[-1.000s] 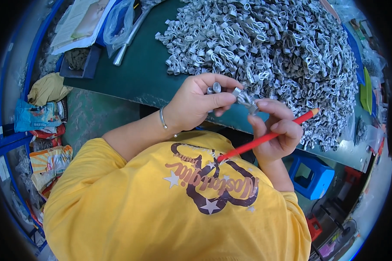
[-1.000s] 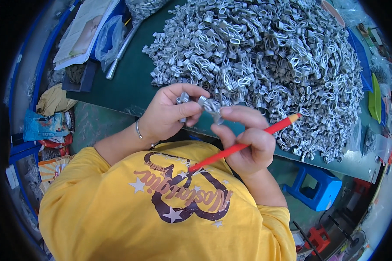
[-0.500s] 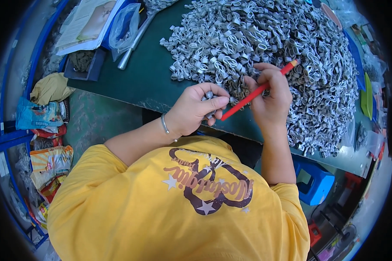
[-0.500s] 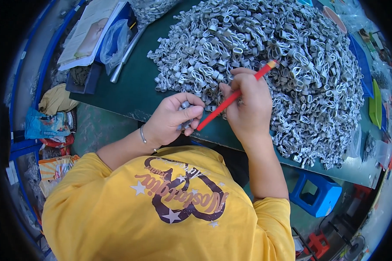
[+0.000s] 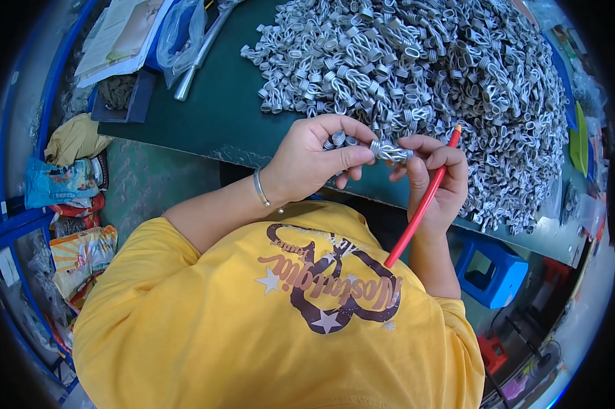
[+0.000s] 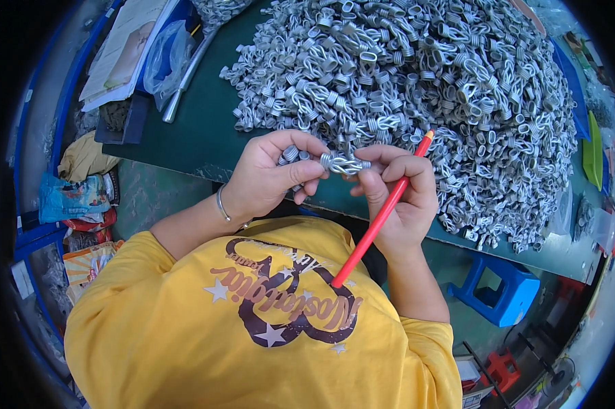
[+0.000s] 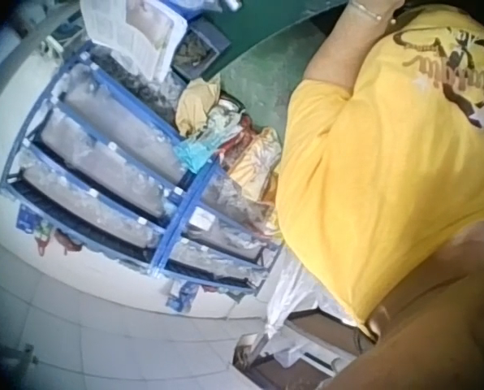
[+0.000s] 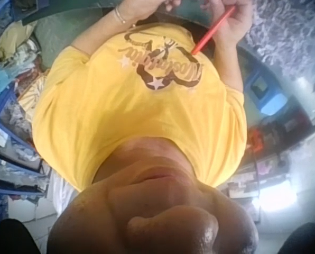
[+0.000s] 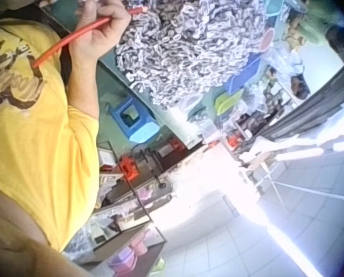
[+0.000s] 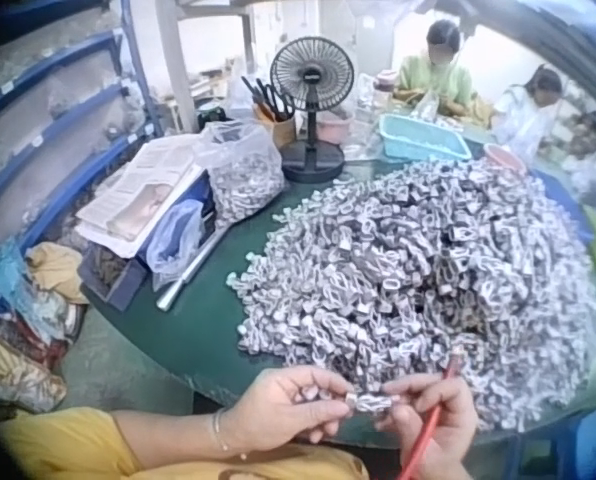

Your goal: The person picks up metal zipper sliders and pull tabs one at a time from a large pile on a workbench. The person slides each pull tab into the slider body and then pushes a small metal cap into place by hand to secure the assembly.

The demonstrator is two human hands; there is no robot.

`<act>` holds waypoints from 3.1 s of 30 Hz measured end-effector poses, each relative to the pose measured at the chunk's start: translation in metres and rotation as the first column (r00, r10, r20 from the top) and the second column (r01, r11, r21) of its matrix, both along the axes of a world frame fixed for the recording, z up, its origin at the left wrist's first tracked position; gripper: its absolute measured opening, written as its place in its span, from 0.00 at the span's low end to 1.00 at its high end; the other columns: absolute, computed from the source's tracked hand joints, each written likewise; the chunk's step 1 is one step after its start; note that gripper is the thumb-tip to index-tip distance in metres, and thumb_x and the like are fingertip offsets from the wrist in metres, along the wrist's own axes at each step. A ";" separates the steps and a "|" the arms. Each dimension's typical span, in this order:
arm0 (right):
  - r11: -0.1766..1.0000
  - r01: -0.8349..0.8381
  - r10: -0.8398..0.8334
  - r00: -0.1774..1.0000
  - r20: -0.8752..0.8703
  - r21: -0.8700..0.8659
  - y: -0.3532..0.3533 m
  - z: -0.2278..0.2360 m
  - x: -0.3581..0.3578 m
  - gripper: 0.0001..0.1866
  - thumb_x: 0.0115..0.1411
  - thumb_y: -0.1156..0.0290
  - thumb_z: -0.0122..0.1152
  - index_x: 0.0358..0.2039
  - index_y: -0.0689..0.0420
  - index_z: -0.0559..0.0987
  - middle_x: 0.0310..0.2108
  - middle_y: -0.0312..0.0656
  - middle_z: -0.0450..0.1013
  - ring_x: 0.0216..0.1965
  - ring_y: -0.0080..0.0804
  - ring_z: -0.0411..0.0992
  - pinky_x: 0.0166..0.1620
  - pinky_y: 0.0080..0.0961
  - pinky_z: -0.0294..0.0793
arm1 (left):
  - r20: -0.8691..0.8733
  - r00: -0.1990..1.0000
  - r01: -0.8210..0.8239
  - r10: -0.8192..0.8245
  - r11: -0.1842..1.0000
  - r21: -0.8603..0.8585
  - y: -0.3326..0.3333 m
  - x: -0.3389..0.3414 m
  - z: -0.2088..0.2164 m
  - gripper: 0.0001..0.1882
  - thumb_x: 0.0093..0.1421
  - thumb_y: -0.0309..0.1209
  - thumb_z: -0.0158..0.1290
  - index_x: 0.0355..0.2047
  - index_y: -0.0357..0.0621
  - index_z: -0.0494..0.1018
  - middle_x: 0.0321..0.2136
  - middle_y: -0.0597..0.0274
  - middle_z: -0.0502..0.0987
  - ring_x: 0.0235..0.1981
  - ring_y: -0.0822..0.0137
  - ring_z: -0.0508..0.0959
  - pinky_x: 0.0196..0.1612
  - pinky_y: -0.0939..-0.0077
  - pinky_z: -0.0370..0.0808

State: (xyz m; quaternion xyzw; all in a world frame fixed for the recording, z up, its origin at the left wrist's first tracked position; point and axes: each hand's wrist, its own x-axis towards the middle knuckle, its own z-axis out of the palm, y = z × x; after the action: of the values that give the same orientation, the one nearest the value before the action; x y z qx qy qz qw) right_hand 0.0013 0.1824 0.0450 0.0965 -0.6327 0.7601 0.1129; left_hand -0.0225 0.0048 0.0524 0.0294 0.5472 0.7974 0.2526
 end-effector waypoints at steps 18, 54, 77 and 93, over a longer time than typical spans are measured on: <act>0.954 0.150 0.002 0.863 -0.505 0.260 0.001 -0.001 0.006 0.20 0.45 0.79 0.65 0.27 0.57 0.60 0.30 0.51 0.72 0.35 0.42 0.73 0.37 0.31 0.73 | 0.031 0.999 0.033 -0.039 0.986 0.162 0.000 0.004 -0.007 0.10 0.56 0.24 0.48 0.40 0.35 0.70 0.32 0.54 0.73 0.27 0.69 0.76 0.25 0.81 0.75; 0.950 0.184 -0.129 0.967 -0.218 0.254 0.024 -0.003 -0.029 0.19 0.40 0.87 0.65 0.26 0.58 0.64 0.33 0.45 0.71 0.27 0.23 0.68 0.32 0.18 0.69 | -0.074 0.520 0.464 -0.851 0.353 -0.812 -0.059 0.018 -0.025 0.14 0.54 0.30 0.49 0.39 0.36 0.71 0.36 0.50 0.74 0.37 0.53 0.74 0.42 0.67 0.70; 0.996 -0.067 0.076 0.979 0.187 -0.054 0.012 -0.009 0.009 0.11 0.52 0.85 0.55 0.28 0.59 0.62 0.31 0.47 0.70 0.29 0.25 0.72 0.29 0.14 0.73 | -0.142 0.989 0.038 -0.042 0.999 -0.032 0.006 0.005 -0.009 0.11 0.55 0.19 0.50 0.40 0.30 0.68 0.29 0.57 0.74 0.28 0.72 0.77 0.31 0.83 0.76; 0.572 0.440 -0.063 0.865 -0.498 0.692 0.025 -0.013 -0.029 0.13 0.40 0.87 0.60 0.24 0.59 0.68 0.31 0.47 0.73 0.29 0.41 0.69 0.31 0.26 0.68 | -0.674 0.676 -0.316 -0.298 0.708 -0.631 -0.019 0.003 -0.040 0.09 0.48 0.22 0.56 0.30 0.37 0.72 0.26 0.61 0.70 0.21 0.72 0.71 0.25 0.84 0.69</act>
State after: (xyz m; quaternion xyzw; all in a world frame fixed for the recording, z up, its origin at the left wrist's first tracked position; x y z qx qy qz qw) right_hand -0.0275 0.2071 0.0321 0.2031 -0.8676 0.3392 0.3017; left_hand -0.0200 -0.0146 0.0126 0.2459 0.8616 0.4441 -0.0031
